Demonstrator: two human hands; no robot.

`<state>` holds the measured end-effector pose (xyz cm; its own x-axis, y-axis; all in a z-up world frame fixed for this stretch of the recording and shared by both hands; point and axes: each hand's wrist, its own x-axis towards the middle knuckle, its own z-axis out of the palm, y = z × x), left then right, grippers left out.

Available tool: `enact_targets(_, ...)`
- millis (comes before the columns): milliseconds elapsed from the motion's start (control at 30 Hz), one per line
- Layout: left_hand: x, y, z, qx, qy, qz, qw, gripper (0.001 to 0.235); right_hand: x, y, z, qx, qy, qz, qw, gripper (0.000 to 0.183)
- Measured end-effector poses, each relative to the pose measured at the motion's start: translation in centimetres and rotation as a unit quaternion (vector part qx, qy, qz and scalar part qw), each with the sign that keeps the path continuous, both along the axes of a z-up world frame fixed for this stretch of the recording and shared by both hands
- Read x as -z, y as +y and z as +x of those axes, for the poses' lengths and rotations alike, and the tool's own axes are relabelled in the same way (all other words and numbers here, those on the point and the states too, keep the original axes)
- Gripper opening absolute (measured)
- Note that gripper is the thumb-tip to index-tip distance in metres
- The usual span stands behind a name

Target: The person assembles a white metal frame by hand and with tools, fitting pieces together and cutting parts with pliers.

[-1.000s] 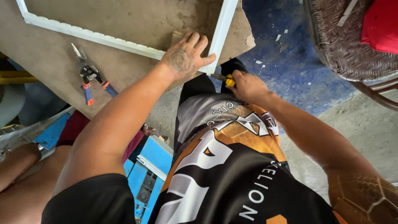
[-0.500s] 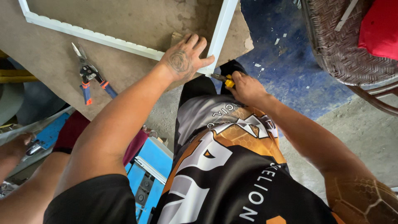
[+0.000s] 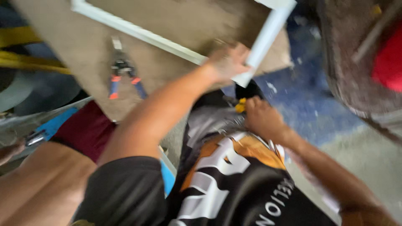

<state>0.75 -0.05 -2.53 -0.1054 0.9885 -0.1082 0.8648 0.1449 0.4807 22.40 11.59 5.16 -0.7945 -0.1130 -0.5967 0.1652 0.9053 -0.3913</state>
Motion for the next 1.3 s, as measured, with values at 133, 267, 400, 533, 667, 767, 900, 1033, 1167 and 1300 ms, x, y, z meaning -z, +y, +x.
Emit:
enact_targets(133, 2.4, 1.1, 0.4, -0.025, -0.041, -0.012, 0.999, 0.036, 4.2, -8.1, -5.0, -0.114, 0.107, -0.039, 0.987, 0.029)
enact_targets(267, 4.8, 2.4, 2.1, -0.047, 0.019, 0.033, 0.998, 0.041, 8.7, -15.7, -7.9, -0.056, 0.264, -0.083, 0.959, 0.042)
enact_targets(400, 2.8, 2.3, 1.6, -0.121, -0.034, 0.019, 0.992, 0.048, 6.8, -22.6, -11.3, -0.001, 0.269, -0.090, 0.959, 0.060)
enact_targets(533, 1.5, 1.8, 1.6, 0.080, 0.200, -0.067, 0.974, 0.023, 4.4, -30.2, -16.5, 0.109, 0.103, -0.128, 0.980, 0.068)
enact_targets(667, 4.3, 2.9, 2.2, -0.041, 0.095, 0.059, 0.993, 0.044, 7.1, -33.6, -21.2, 0.130, 0.051, -0.091, 0.986, 0.055)
enact_targets(767, 4.8, 3.5, 2.3, -0.163, -0.095, 0.038, 0.981, 0.044, 8.3, -32.9, -21.8, 0.197, 0.021, -0.149, 0.969, 0.041)
enact_targets(900, 2.5, 1.7, 1.5, 0.064, 0.145, -0.026, 0.987, 0.024, 8.1, -27.7, -18.6, 0.242, -0.026, -0.260, 0.935, 0.046)
enact_targets(1033, -0.8, 1.2, 0.3, 0.057, 0.133, -0.017, 0.989, 0.023, 9.1, -21.4, -11.8, 0.217, -0.137, -0.573, 0.778, 0.051)
enact_targets(1167, -1.6, 1.1, 0.1, 0.075, 0.102, -0.055, 0.990, 0.024, 11.3, -19.3, -6.6, 0.184, -0.205, -0.657, 0.702, 0.056)
enact_targets(1300, -0.8, 1.0, 0.7, 0.031, 0.125, -0.005, 0.992, 0.020, 10.8, -16.5, -4.4, 0.088, -0.224, -0.663, 0.709, 0.061)
